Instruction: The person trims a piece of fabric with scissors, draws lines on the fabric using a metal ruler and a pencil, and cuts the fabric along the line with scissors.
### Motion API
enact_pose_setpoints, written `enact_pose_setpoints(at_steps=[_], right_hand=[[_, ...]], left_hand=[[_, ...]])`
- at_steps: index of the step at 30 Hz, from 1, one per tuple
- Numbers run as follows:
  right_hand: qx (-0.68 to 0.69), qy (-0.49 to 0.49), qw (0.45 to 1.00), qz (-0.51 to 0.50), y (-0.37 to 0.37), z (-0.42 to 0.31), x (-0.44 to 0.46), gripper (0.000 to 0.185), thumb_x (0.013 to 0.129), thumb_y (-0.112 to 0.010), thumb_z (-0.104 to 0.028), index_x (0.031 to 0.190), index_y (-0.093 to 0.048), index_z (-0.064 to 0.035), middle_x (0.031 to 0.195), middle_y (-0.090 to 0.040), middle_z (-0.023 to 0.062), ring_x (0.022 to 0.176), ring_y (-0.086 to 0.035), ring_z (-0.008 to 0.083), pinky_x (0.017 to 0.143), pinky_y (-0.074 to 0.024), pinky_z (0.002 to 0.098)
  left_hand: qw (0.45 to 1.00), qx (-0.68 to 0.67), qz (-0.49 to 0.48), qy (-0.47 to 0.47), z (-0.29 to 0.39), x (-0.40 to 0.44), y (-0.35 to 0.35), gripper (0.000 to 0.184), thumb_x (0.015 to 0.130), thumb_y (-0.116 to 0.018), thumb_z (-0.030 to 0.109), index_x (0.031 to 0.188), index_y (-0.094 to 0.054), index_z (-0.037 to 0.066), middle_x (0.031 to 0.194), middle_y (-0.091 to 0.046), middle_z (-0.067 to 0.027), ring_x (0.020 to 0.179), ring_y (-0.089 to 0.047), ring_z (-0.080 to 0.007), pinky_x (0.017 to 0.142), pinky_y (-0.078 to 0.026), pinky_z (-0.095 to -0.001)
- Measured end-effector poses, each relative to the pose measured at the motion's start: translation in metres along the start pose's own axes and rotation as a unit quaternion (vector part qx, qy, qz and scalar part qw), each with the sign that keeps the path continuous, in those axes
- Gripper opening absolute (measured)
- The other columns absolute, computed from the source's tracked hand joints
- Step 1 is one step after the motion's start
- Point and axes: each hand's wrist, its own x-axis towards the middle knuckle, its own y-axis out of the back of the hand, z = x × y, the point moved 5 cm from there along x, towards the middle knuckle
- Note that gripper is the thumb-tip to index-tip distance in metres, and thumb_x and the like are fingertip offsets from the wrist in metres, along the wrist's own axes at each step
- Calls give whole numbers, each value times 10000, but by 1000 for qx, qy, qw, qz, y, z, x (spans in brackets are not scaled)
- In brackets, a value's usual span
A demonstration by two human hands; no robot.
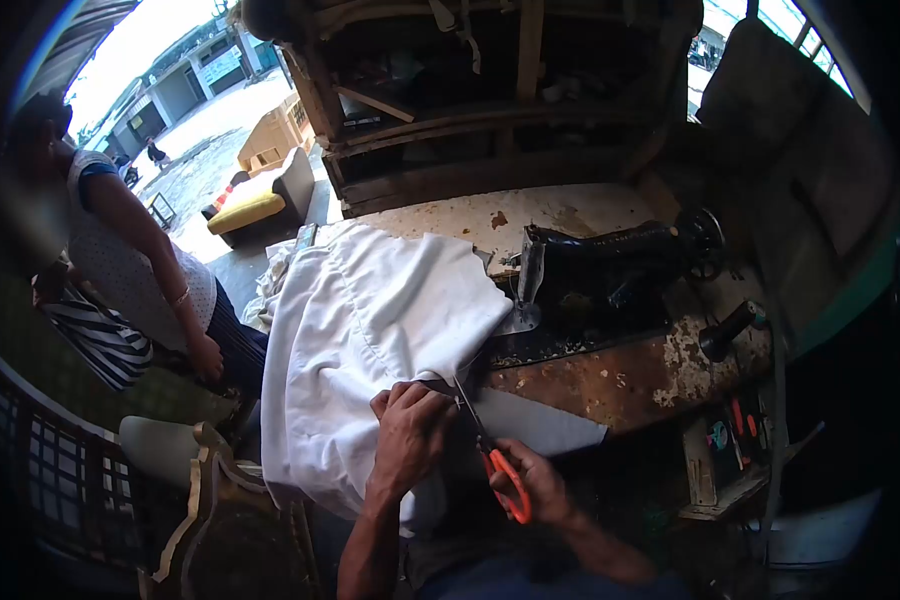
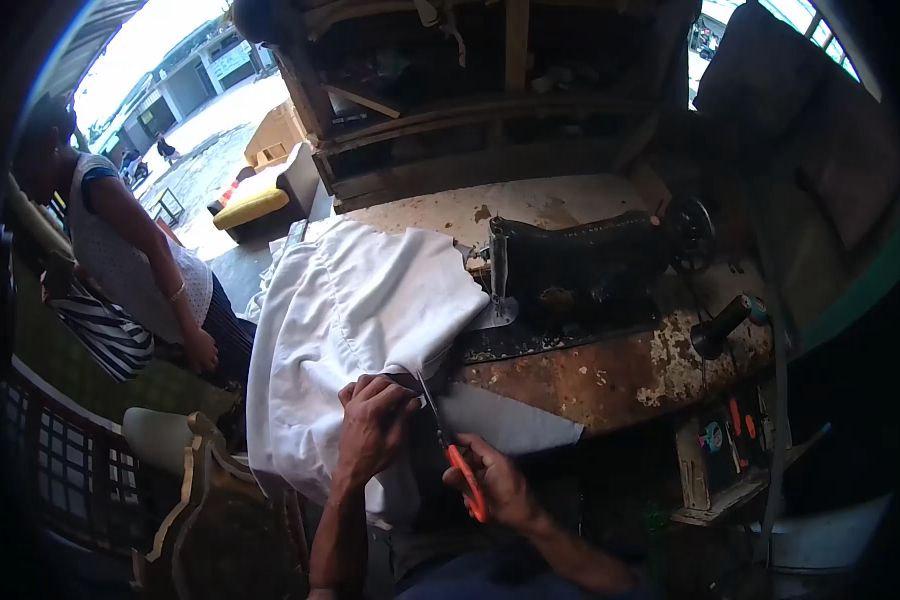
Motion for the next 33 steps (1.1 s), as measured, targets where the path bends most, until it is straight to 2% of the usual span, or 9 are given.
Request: enact_pose_setpoints(at_steps=[5, 7, 11, 15, 21, 26, 30, 31, 33], right_hand=[[-22, 20, 996, 89, 17, -24, -22, 562, 977, -728, -292, 1417, -476, -49, 854, -593, -6, 590, -573, 60, 526, -506, 231], [-24, 23, 991, 126, 29, -14, -30, 641, 952, -758, -331, 1432, -453, -35, 836, -571, -12, 603, -572, 57, 523, -500, 230], [-199, 88, 961, 168, 41, -18, -33, 576, 958, -744, -227, 1424, -496, 6, 862, -602, 23, 670, -617, 94, 602, -537, 259], [-407, 252, 858, 188, 33, -76, 12, 506, 899, -782, -133, 1368, -606, -67, 921, -681, 64, 684, -668, 121, 606, -549, 288], [-442, 315, 836, 82, -20, -107, 57, 477, 880, -752, -81, 1336, -609, -80, 928, -685, 123, 741, -718, 255, 673, -586, 372], [-415, 315, 848, 91, -31, -60, 59, 515, 854, -752, -52, 1342, -587, -64, 993, -687, 148, 891, -718, 283, 755, -589, 383], [-388, 311, 863, 89, -40, -53, 64, 566, 840, -744, -42, 1375, -562, -70, 1134, -651, 180, 986, -691, 334, 834, -579, 434], [-391, 309, 864, 72, -39, -47, 65, 590, 833, -745, -41, 1390, -554, -74, 1149, -643, 182, 993, -685, 347, 849, -575, 446], [-480, 233, 845, 39, -36, -40, 63, 677, 793, -769, -46, 1430, -543, -86, 1179, -620, 170, 1056, -660, 374, 885, -570, 444]], left_hand=[[999, -21, -25, -11, 4, -19, -3, 102, 832, -756, 143, 910, -734, 80, 937, -689, -49, 1023, -618, -256, 955, -359, -405], [996, -33, -79, 15, 4, -37, -14, 227, 830, -777, 165, 1045, -735, 109, 1156, -670, -100, 1215, -562, -288, 1033, -346, -420], [990, 90, 80, 78, 9, -69, -28, 698, 836, -811, 297, 1454, -518, 157, 1556, -347, -209, 1486, -258, -425, 1174, -235, -537], [972, 207, 36, 100, -8, -87, -42, 523, 900, -738, 314, 1382, -605, 163, 1420, -549, -145, 1385, -452, -335, 1115, -306, -507], [985, -109, -116, 70, 0, -79, 39, 167, 919, -723, 159, 1058, -765, 77, 1004, -765, -109, 950, -715, -280, 890, -518, -384], [986, -27, 83, 141, -92, 31, 69, 240, 988, -649, 199, 1021, -767, -8, 919, -778, -145, 844, -754, -218, 794, -556, -328], [995, 75, -25, 58, -192, 158, 15, 365, 1025, -574, 305, 1289, -683, 78, 1146, -737, -195, 1048, -717, -355, 925, -546, -411], [976, 136, -139, 93, -219, 176, -3, 500, 1049, -487, 407, 1440, -576, 109, 1392, -627, -185, 1293, -599, -335, 1102, -443, -457], [962, 239, -87, 98, -248, 190, -20, 637, 1058, -380, 502, 1578, -395, 135, 1637, -372, -116, 1514, -347, -271, 1238, -248, -498]])
